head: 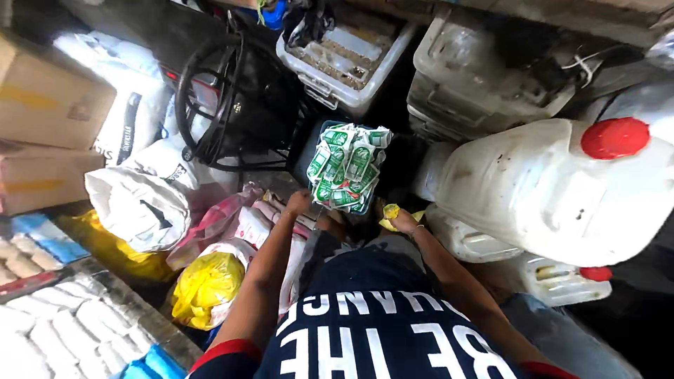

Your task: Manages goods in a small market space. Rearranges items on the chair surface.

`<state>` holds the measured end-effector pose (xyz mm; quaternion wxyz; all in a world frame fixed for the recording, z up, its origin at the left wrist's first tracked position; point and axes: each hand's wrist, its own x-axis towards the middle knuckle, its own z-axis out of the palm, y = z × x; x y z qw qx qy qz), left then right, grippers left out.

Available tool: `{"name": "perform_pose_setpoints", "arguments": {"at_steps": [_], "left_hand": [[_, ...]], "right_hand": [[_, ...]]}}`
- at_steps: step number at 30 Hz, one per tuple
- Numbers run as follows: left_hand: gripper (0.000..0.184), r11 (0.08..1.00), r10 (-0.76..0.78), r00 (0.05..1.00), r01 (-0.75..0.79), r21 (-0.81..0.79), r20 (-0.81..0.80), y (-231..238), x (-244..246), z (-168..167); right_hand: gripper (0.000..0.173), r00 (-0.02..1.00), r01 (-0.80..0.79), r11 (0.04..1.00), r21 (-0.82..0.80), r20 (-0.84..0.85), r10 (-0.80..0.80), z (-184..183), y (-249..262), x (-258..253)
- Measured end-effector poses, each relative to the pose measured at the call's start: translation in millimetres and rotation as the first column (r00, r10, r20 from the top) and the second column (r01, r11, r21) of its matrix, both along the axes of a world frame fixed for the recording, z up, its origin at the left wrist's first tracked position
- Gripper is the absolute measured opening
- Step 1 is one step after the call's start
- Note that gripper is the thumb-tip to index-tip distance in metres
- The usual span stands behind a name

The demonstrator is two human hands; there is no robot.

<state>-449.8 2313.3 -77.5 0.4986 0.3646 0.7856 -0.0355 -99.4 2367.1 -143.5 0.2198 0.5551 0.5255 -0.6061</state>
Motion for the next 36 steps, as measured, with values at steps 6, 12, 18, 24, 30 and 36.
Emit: {"name": "perform_pose_setpoints", "arguments": {"at_steps": [6, 12, 18, 24, 30, 36], "left_hand": [[0.043, 0.961, -0.258, 0.966, 0.256, 0.104, 0.008, 128, -12, -23], [0.048, 0.731, -0.654, 0.736, 0.674, 0.101, -0.176, 229, -23, -81], [0.054, 0.618, -0.767, 0.628, 0.778, 0.110, -0.130, 280, -9, -133], [0.051, 0.569, -0.813, 0.563, 0.823, 0.007, -0.146, 309, 18, -155], [0.044, 0.466, -0.874, 0.451, 0.883, -0.053, -0.180, 321, 25, -150], [0.046, 0.410, -0.907, 0.399, 0.910, -0.063, -0.135, 325, 25, -148]], "right_hand": [[0.057, 0.996, 0.035, 0.992, -0.118, 0.081, -0.025, -15, -7, -33], [0.060, 0.912, 0.388, 0.917, -0.095, 0.180, -0.367, -67, -52, -84], [0.041, 0.159, 0.987, 0.160, -0.006, 0.148, -0.976, -91, -86, -162], [0.039, -0.373, 0.928, -0.368, 0.062, 0.120, -0.920, -117, -108, -205], [0.041, -0.212, 0.977, -0.212, 0.006, 0.022, -0.977, -127, -113, -227], [0.050, 0.069, 0.995, 0.088, 0.052, 0.290, -0.954, -140, -94, -206]]}}
